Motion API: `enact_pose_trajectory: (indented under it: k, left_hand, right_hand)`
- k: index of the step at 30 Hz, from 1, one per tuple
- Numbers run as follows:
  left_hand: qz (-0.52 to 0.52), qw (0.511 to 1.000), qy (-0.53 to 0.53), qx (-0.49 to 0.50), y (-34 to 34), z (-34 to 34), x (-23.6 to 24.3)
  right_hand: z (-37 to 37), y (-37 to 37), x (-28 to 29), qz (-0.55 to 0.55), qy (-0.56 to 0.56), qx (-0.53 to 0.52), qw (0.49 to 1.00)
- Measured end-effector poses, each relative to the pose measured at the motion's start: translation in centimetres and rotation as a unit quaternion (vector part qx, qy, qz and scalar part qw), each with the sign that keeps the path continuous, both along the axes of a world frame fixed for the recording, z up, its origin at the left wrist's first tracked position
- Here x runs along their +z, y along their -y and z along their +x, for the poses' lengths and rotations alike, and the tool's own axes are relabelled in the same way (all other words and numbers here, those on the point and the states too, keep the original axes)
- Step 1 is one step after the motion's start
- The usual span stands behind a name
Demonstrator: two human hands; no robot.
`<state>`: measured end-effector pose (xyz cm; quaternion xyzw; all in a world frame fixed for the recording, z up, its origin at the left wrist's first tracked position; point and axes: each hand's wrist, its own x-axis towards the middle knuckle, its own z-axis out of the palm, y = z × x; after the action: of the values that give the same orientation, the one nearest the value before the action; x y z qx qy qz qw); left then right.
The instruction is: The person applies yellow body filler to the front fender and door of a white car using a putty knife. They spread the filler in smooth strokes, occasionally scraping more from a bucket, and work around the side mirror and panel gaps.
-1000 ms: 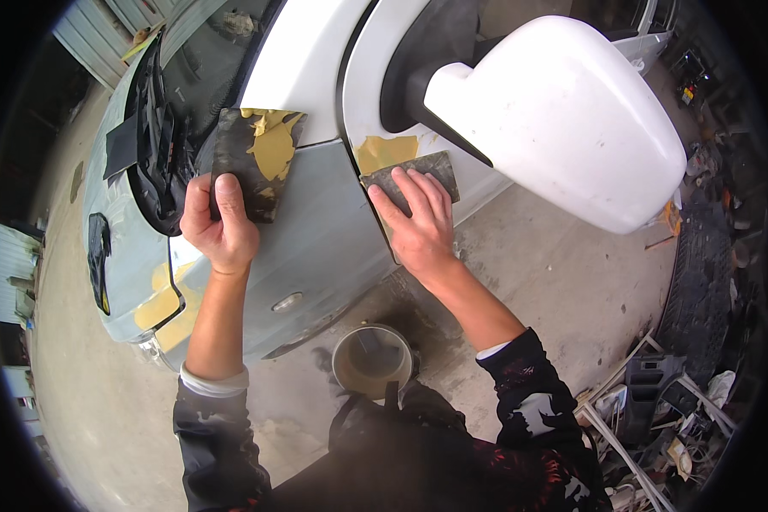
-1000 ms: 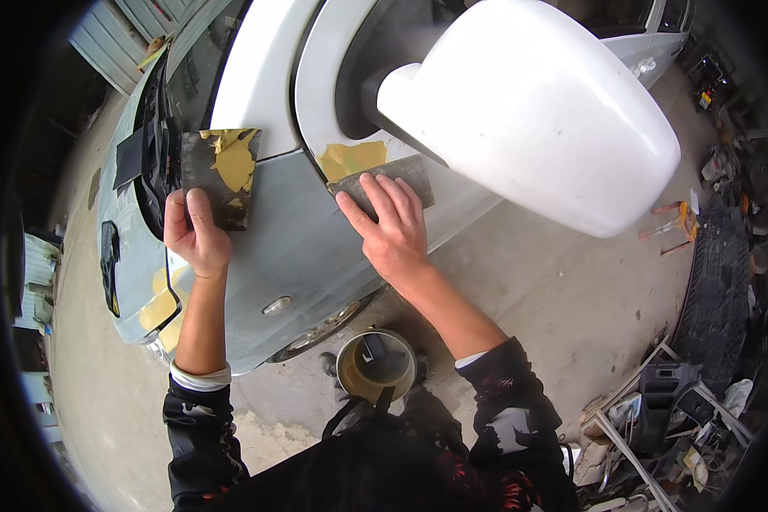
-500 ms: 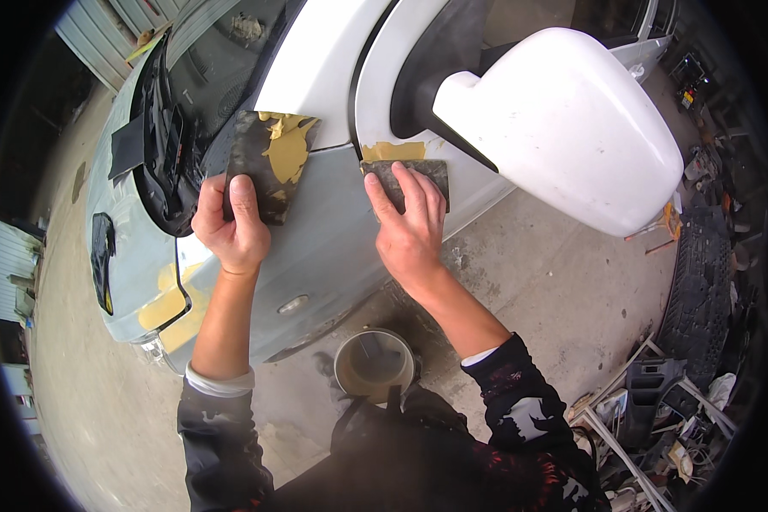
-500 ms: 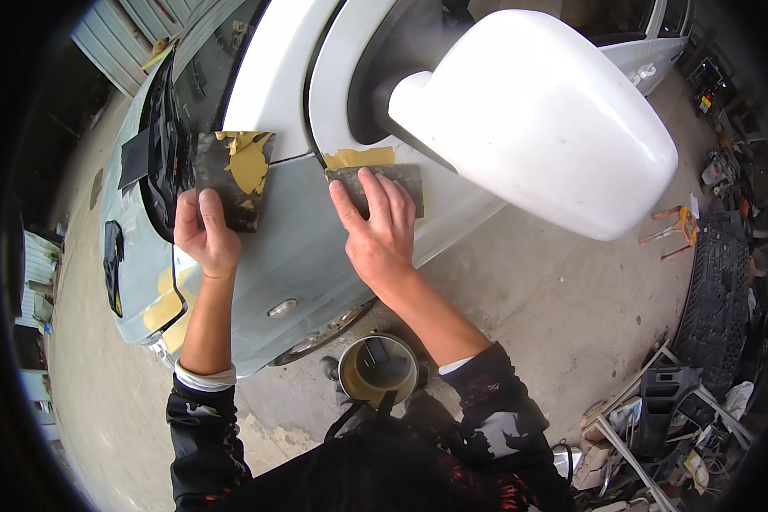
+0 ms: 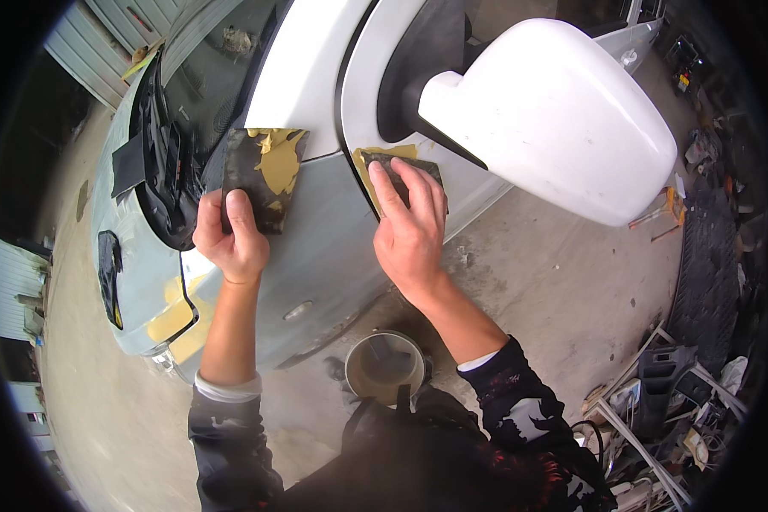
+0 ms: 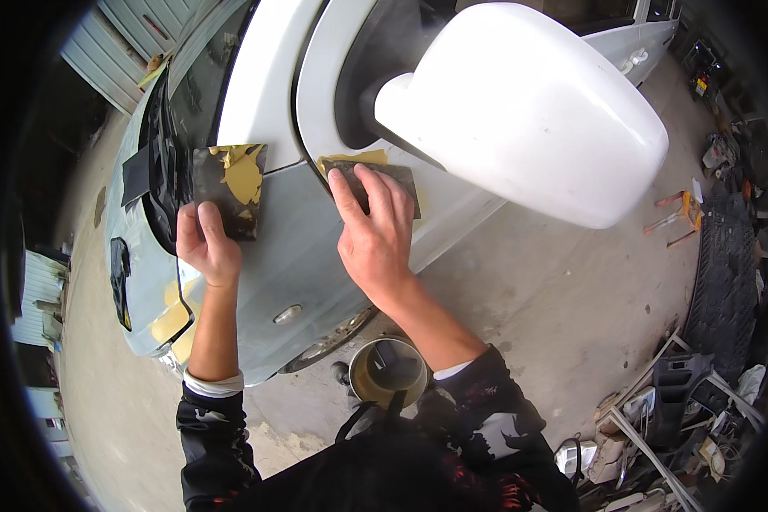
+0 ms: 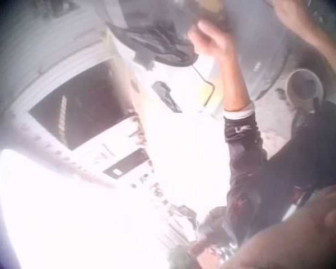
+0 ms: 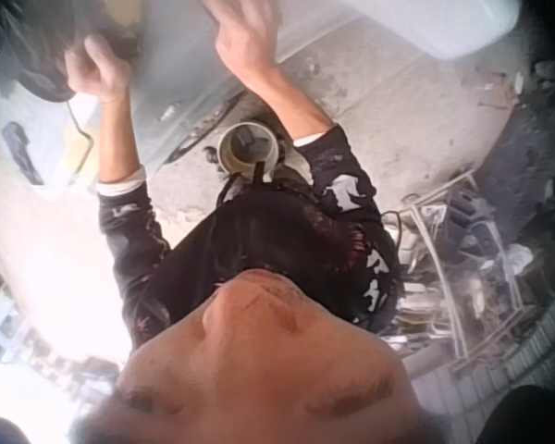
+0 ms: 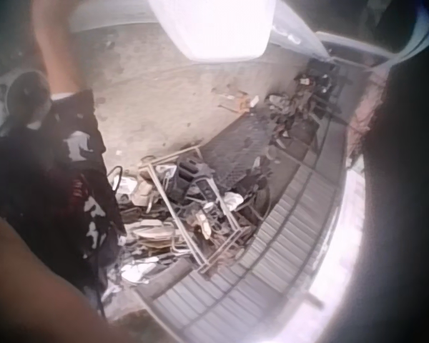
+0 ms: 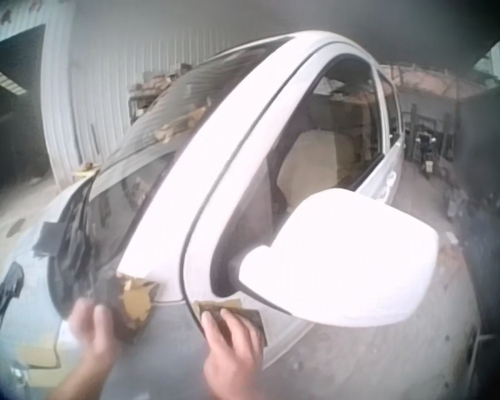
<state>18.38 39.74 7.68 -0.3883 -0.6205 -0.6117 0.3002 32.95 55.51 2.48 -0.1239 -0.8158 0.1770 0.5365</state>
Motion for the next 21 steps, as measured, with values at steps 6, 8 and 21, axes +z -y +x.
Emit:
enact_pose_trajectory:
  k: [6,8,21]
  left_hand:
    - [0.009,1.000,-0.018,-0.005,-0.1,-0.1,0.0]
    - [0.009,1.000,-0.001,-0.005,-0.2,-0.1,-0.1]
    - [0.003,1.000,0.009,-0.008,-0.2,0.0,0.0]
  right_hand:
    - [-2.0,1.5,0.5,-0.017,-0.012,-0.031,0.999]
    - [-1.6,1.7,0.4,-0.030,0.007,-0.025,0.999]
    - [-1.9,2.8,1.2,-0.062,-0.007,-0.034,0.997]
